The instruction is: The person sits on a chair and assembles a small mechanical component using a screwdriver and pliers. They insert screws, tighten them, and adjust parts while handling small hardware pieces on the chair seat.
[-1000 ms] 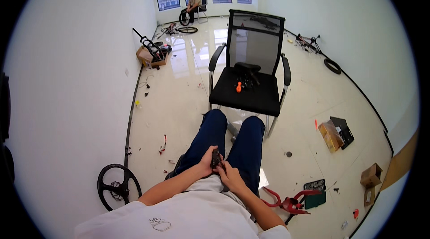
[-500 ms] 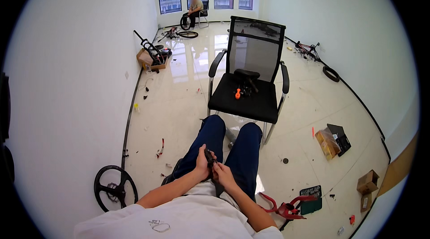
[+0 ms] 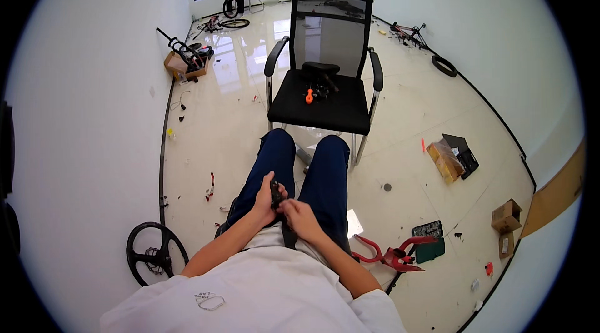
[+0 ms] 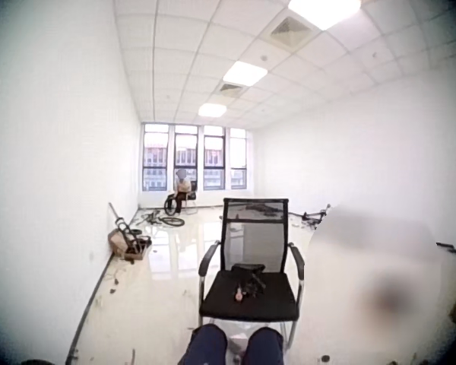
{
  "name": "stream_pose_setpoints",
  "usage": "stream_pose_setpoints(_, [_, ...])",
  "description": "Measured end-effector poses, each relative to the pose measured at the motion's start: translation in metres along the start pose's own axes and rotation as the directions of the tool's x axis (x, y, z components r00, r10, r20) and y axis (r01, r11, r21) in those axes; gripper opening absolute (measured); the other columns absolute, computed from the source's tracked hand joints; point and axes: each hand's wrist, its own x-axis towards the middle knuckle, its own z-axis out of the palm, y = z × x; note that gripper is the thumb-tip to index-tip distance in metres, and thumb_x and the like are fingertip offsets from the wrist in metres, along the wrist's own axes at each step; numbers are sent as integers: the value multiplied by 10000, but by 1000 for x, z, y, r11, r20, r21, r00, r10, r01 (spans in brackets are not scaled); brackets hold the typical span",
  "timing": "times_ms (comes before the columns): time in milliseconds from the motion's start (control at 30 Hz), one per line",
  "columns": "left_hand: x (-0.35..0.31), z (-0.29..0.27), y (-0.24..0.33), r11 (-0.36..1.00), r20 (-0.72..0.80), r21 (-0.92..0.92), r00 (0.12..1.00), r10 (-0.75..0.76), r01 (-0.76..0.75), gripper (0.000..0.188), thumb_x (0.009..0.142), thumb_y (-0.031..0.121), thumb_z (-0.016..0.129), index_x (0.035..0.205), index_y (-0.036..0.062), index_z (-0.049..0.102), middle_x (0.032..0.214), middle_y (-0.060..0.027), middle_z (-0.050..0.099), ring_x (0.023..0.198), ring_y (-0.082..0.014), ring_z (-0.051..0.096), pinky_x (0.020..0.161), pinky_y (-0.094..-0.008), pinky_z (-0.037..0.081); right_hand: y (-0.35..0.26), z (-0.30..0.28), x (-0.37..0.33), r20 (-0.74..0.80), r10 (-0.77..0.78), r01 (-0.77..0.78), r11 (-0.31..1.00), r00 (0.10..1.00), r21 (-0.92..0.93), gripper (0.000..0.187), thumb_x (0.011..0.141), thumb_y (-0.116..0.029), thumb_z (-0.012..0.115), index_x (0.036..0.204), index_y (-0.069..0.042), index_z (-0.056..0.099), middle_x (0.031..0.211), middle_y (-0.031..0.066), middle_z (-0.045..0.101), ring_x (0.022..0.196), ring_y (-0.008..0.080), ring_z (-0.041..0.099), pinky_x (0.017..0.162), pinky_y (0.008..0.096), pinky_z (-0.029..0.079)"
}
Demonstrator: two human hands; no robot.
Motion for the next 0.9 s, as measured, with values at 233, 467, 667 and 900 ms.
stream_pose_setpoints(233, [-6, -4, 12, 991, 44, -125, 998, -35, 41, 555, 846, 663, 492, 694, 130, 474, 617, -13, 436, 448, -151, 424, 386, -262, 278, -57, 5, 0, 80, 118, -125, 988, 990, 90, 253, 1004, -253, 460, 884, -50, 550, 628, -23, 473, 479, 34, 378, 432, 206, 287])
stream_pose_setpoints(467, [-26, 22, 20, 994, 64, -2, 992, -106, 106, 554, 862, 649, 476, 720, 114, 504, 594, -24, 493, 442, -150, 428, 379, -257, 264, -54, -5, 10, 79, 31, -10, 968, 996, -252, 314, 999, -223, 459, 1005, 66, 581, 798, 79, 652, 719, 121, 630, 656, 264, 485])
stream_pose_setpoints(667, [-24, 20, 19, 974, 117, -7, 967, -225, 228, 558, 869, 648, 458, 692, 123, 520, 584, -17, 496, 443, -147, 423, 371, -251, 252, -50, -9, 10, 124, -86, 127, 921, 989, -367, 291, 988, -201, 465, 1039, 63, 577, 816, 138, 675, 775, 177, 672, 704, 294, 506])
stream_pose_setpoints(900, [-21, 17, 18, 943, 133, 34, 934, -331, 330, 567, 861, 675, 443, 682, 147, 548, 574, 35, 508, 441, -126, 401, 373, -234, 229, -67, -16, 8, 152, -97, 163, 834, 984, -527, 246, 972, -182, 480, 967, 42, 580, 790, 201, 640, 724, 293, 662, 652, 329, 488])
